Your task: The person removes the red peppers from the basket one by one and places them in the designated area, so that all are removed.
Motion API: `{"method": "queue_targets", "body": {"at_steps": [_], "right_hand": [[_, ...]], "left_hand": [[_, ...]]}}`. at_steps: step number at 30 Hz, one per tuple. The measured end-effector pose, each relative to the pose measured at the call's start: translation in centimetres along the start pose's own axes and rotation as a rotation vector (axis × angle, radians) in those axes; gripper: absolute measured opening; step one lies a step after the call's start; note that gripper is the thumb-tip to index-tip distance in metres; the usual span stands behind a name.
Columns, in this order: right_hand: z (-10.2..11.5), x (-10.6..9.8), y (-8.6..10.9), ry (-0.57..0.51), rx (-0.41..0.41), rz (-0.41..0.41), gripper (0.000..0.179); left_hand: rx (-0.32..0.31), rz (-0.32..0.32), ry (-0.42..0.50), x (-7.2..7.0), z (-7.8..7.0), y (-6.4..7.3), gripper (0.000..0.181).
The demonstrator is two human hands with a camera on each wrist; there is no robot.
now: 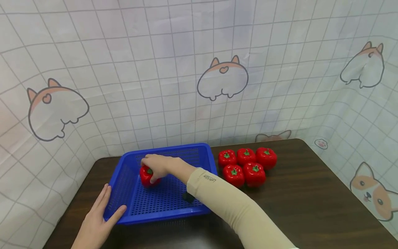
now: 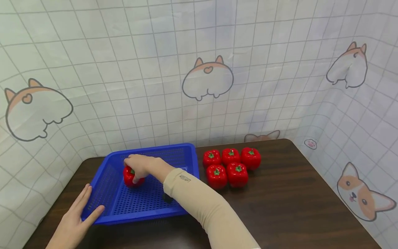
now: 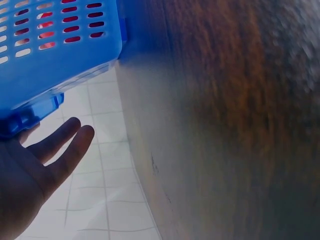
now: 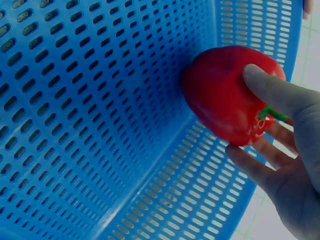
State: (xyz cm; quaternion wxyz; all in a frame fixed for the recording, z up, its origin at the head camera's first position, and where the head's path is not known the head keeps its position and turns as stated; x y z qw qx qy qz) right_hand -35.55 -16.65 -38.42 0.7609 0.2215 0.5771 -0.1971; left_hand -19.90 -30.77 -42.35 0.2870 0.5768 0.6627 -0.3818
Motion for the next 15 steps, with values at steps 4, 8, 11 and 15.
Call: {"method": "queue_targets", "body": {"at_steps": [4,8,11,15], "right_hand": [[0.1,0.1,0.3,0.009,-0.014,0.007,0.063],[0.0,0.1,1.1,0.025,-0.017,0.031,0.062],[-0.1,0.0,1.9,0.029,-0.012,0.051,0.062],[-0.4,-0.1,2.8,0.027,-0.004,0.08,0.06]], "left_hand": [[-0.006,0.011,0.004,0.1,0.0,0.0,0.092],[-0.003,0.011,0.005,0.1,0.0,0.0,0.092],[0.003,0.0,0.008,0.1,0.1,0.1,0.091],[0.01,-0.011,0.011,0.0,0.1,0.1,0.091]]}}
Point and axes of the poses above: each hand's wrist, its own y-axis away from the middle knuckle, its own x-axis out of the palm, z = x × y, the point moved 8 cm from there along -y, towards the middle knuckle, and after that the axes turned 1 degree about x, right-handed, at the moved point
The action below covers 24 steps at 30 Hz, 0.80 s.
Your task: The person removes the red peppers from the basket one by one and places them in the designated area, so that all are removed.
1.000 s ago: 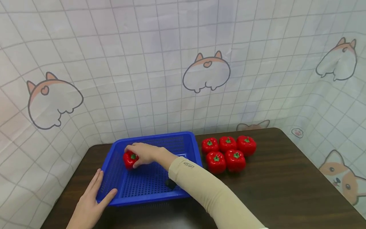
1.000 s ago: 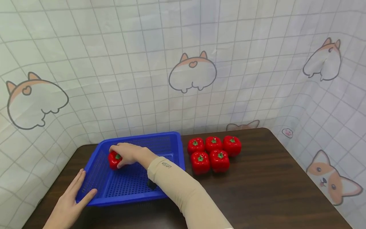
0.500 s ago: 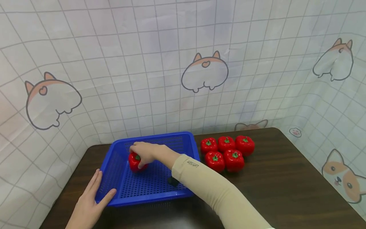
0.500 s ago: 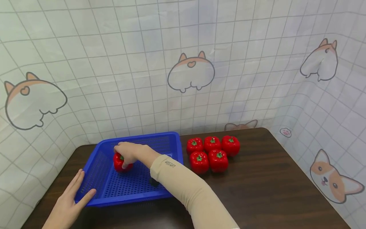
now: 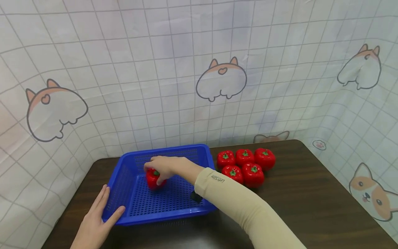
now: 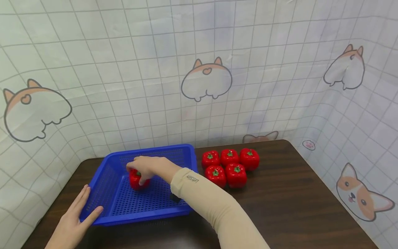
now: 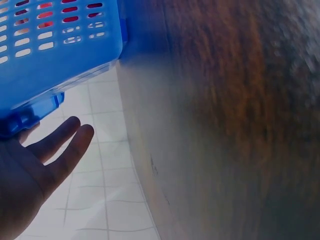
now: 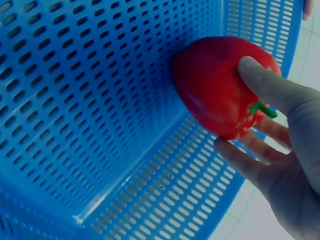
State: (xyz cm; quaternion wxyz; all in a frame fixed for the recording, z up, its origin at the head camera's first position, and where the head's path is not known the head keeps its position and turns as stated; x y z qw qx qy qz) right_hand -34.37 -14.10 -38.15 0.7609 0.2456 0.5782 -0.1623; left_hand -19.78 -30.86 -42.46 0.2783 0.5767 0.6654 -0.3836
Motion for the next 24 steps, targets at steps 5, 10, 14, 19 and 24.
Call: {"method": "queue_targets", "body": {"at_steps": [5,10,14,19,24], "right_hand": [[-0.1,0.1,0.8,0.041,-0.012,0.03,0.058],[-0.1,0.1,1.6,0.094,-0.019,0.063,0.06],[-0.4,0.1,2.5,0.108,-0.021,0.076,0.06],[-1.1,-0.3,3.9,0.106,-0.016,0.072,0.058],[-1.9,-1.0,5.5,0.109,-0.014,0.063,0.058]], "left_hand": [[0.004,-0.003,0.013,-0.1,0.0,0.1,0.09],[0.002,-0.003,0.02,-0.2,-0.1,0.2,0.089],[-0.006,0.006,0.021,-0.1,-0.1,0.2,0.09],[0.0,0.002,0.019,-0.1,-0.2,0.2,0.09],[0.003,0.002,0.016,0.0,-0.3,0.2,0.089]]}}
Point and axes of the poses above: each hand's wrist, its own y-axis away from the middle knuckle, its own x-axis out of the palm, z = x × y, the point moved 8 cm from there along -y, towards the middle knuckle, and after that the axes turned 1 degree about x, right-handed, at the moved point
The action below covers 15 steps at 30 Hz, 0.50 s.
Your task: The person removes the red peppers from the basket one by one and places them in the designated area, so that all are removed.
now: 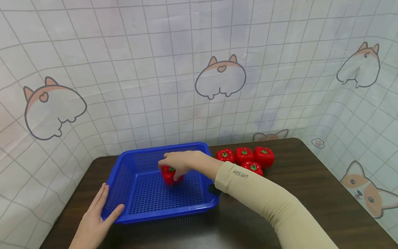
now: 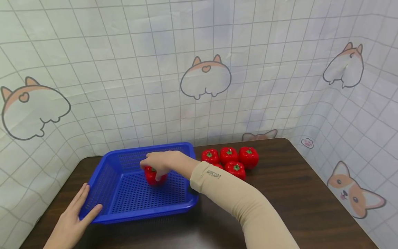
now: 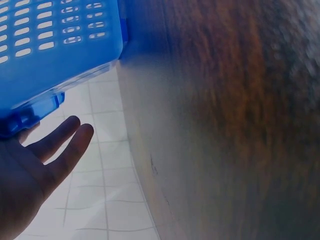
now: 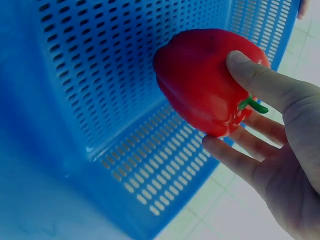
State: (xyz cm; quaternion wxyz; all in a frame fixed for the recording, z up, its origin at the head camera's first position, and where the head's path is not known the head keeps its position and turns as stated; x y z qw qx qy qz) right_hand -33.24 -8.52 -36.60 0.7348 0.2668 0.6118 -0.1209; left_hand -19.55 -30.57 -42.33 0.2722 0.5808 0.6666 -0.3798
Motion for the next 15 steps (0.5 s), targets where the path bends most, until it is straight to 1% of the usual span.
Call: {"method": "queue_targets", "body": {"at_steps": [8,15], "right_hand": [[-1.0,-0.9,2.4,-0.01,-0.023,-0.015,0.057],[-2.0,-1.5,4.3,-0.043,-0.01,-0.043,0.057]], "left_hand": [[-0.006,0.01,-0.001,0.0,0.0,0.0,0.089],[-0.008,0.014,0.003,0.0,0.0,0.0,0.09]]}}
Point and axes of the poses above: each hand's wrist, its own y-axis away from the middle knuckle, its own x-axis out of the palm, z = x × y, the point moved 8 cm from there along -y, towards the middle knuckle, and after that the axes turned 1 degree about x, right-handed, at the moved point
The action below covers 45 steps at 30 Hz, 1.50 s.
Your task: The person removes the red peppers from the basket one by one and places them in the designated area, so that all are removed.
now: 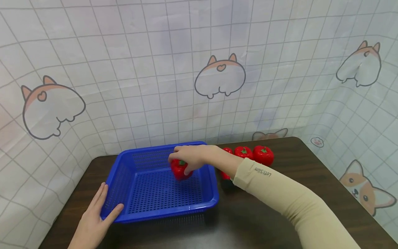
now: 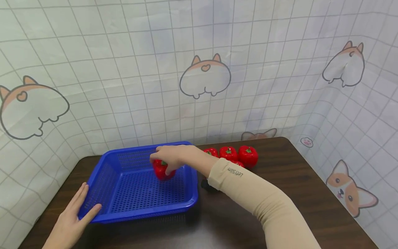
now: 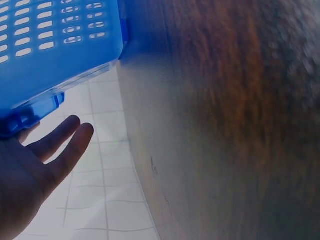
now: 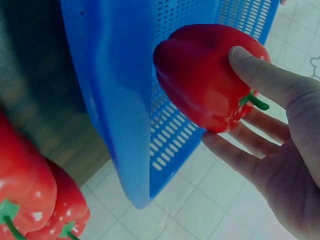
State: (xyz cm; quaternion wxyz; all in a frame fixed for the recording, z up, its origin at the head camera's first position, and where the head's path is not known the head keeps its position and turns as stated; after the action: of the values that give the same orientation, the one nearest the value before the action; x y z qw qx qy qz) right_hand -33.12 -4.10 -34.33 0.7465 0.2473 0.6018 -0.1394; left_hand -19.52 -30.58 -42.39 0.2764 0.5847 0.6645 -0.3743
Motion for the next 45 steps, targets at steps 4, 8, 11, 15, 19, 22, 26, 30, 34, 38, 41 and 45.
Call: {"method": "queue_targets", "body": {"at_steps": [4,8,11,15,19,22,26,30,34,38,41,45], "right_hand": [[-0.7,-0.3,1.1,-0.022,0.007,-0.016,0.055],[-1.3,-0.9,2.3,-0.074,0.004,-0.044,0.055],[-1.9,-1.3,3.2,-0.105,0.002,-0.066,0.055],[-2.5,-1.8,4.3,-0.136,0.007,-0.094,0.055],[-2.7,-2.5,5.4,-0.158,0.0,-0.127,0.055],[-3.0,-3.0,6.1,-0.162,-0.007,-0.15,0.056],[-3.3,-3.6,7.3,-0.159,-0.019,-0.181,0.057],[-3.7,-4.1,8.9,-0.159,-0.031,-0.231,0.056],[-4.2,-4.4,10.3,-0.152,-0.033,-0.28,0.056],[-4.8,-4.5,11.8,-0.158,-0.031,-0.317,0.056],[-5.3,-4.6,13.0,-0.164,-0.023,-0.342,0.057],[-5.9,-4.6,14.7,-0.175,0.003,-0.362,0.056]], "left_hand": [[0.002,0.0,0.003,0.1,0.0,0.0,0.089],[0.006,-0.005,0.004,0.0,-0.1,0.0,0.089],[0.011,-0.011,0.005,0.0,-0.1,0.0,0.089],[0.017,-0.018,0.009,-0.1,0.0,-0.1,0.089],[0.016,-0.021,0.009,-0.2,0.0,-0.1,0.089],[0.011,-0.016,0.011,-0.1,0.1,-0.1,0.089],[0.011,-0.015,0.011,0.0,0.0,-0.1,0.089],[0.014,-0.021,0.011,0.0,0.0,0.0,0.089],[0.02,-0.027,0.008,-0.1,0.0,0.0,0.088],[0.023,-0.027,0.006,-0.2,0.0,0.0,0.088],[0.025,-0.03,0.006,-0.2,0.1,0.0,0.088],[0.029,-0.034,0.007,-0.2,0.1,0.0,0.088]]}}
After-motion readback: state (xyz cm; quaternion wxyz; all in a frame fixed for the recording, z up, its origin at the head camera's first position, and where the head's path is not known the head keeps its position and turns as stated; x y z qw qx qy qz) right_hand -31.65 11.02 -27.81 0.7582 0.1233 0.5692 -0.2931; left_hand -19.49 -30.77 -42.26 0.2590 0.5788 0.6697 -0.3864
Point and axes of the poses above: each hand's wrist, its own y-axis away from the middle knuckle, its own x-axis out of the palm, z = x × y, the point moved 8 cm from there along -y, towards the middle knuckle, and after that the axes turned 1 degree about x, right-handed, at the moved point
